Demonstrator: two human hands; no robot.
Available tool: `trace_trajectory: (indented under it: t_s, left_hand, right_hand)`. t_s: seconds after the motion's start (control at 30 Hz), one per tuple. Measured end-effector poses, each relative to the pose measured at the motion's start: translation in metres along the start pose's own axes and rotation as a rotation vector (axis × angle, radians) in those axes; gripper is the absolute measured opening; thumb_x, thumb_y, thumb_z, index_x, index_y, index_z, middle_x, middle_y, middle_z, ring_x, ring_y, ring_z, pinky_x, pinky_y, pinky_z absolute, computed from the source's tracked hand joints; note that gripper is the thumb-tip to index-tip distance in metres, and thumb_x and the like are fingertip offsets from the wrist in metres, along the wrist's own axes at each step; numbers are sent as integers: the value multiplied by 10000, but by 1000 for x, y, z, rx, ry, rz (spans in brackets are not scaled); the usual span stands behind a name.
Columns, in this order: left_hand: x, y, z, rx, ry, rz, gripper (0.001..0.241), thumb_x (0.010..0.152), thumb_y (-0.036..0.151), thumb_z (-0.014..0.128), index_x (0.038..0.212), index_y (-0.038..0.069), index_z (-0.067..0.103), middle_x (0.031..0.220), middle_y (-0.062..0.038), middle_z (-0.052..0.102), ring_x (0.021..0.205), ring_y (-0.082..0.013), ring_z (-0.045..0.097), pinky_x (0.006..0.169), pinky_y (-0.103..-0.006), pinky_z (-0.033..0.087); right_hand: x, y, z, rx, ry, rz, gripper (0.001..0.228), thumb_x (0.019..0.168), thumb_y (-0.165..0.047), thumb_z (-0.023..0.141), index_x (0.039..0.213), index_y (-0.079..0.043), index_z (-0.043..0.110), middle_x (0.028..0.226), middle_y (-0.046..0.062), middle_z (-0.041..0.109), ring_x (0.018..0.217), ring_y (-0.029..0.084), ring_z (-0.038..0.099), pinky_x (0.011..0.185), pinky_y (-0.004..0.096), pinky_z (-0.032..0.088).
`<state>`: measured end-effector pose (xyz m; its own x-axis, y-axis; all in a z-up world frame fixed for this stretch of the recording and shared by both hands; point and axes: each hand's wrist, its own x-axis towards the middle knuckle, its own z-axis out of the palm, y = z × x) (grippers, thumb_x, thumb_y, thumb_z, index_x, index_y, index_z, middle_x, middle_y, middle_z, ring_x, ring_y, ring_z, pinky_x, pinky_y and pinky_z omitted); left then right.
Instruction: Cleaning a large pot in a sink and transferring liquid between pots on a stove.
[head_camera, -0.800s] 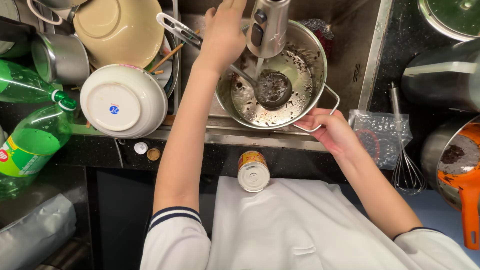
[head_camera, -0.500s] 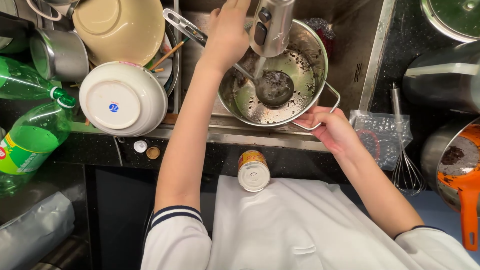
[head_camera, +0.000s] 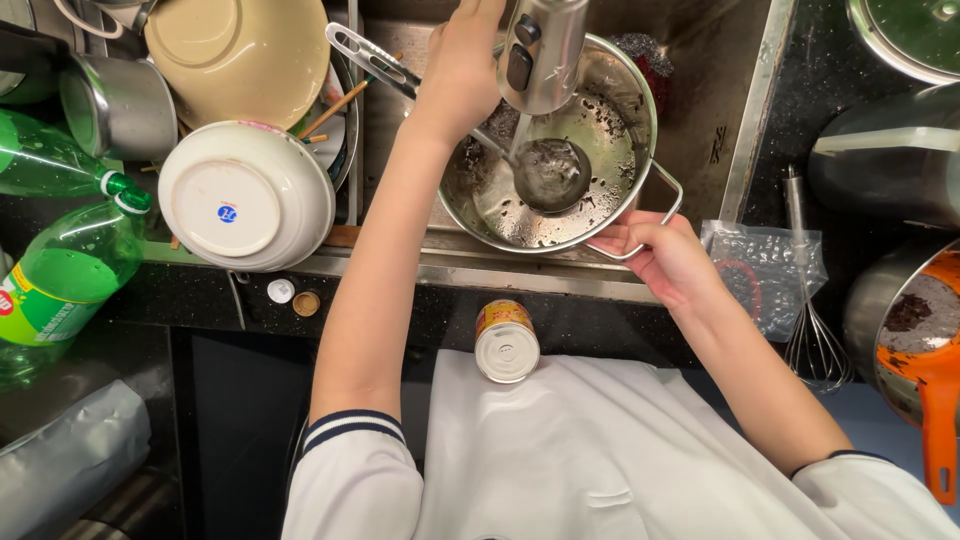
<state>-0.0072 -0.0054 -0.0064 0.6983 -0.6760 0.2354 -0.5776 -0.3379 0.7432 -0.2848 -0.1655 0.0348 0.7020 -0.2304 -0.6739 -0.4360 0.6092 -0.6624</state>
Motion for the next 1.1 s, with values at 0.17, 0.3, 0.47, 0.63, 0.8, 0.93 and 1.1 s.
trace_trajectory:
  t_s: [0.17,0.3,0.47,0.63,0.8,0.93,1.1]
  left_hand:
    - [0,6,7,-48,21,-46,515,960,157,610,1459,119,488,1476,-143,563,1348,-381,531,1131,-494,444]
    - [5,9,16,-133,129,58,671,902,269,727,1454,50,416,1457,-248,477,1325,-435,471,1031,-520,454]
    - [30,-22,37,-54,73,-24,432,952,273,713,1300,66,563,1314,-205,592,1253,-415,537,1018,-560,414]
    - [-13,-1,0,-102,172,-105,316,957,99,592,1262,61,663,1095,-174,694,1076,-364,656,941,-483,532]
    - [-101,13,-14,-171,709,-660,411,890,129,764,1197,-44,554,964,-86,616,884,-201,584,799,-339,493]
    - [-98,-58,12,-425,584,-834,629,912,200,863,1302,-26,424,1045,-27,603,994,-144,595,901,-297,460]
    - [-89,-40,-5,-838,577,-577,186,992,151,723,1101,0,713,967,-64,747,938,-163,699,898,-300,559]
  right_hand:
    - [2,3,-5,3,-1,-1,188,704,127,439,572,21,520,1273,303,645,1157,396,675,1046,504,578]
    - [2,4,-9,10,7,3,194,700,129,436,563,11,506,1266,299,643,1159,392,671,1044,504,578]
    - [1,4,-12,-1,18,19,151,695,133,417,686,80,558,1292,293,639,1190,382,662,1062,484,564]
    - [-5,-6,-4,-64,24,52,559,639,118,385,1148,211,598,1258,312,652,1169,367,669,1062,437,549]
    - [-11,-6,-10,-81,21,59,596,654,96,380,1201,226,575,1243,335,663,1151,377,683,1086,445,539]
    - [-11,12,-34,-55,-30,39,384,703,108,403,1031,303,446,1263,376,646,1183,418,680,1113,496,548]
    - [-18,9,-25,-37,18,90,612,662,98,387,1236,248,538,1259,344,641,1170,391,671,1084,466,538]
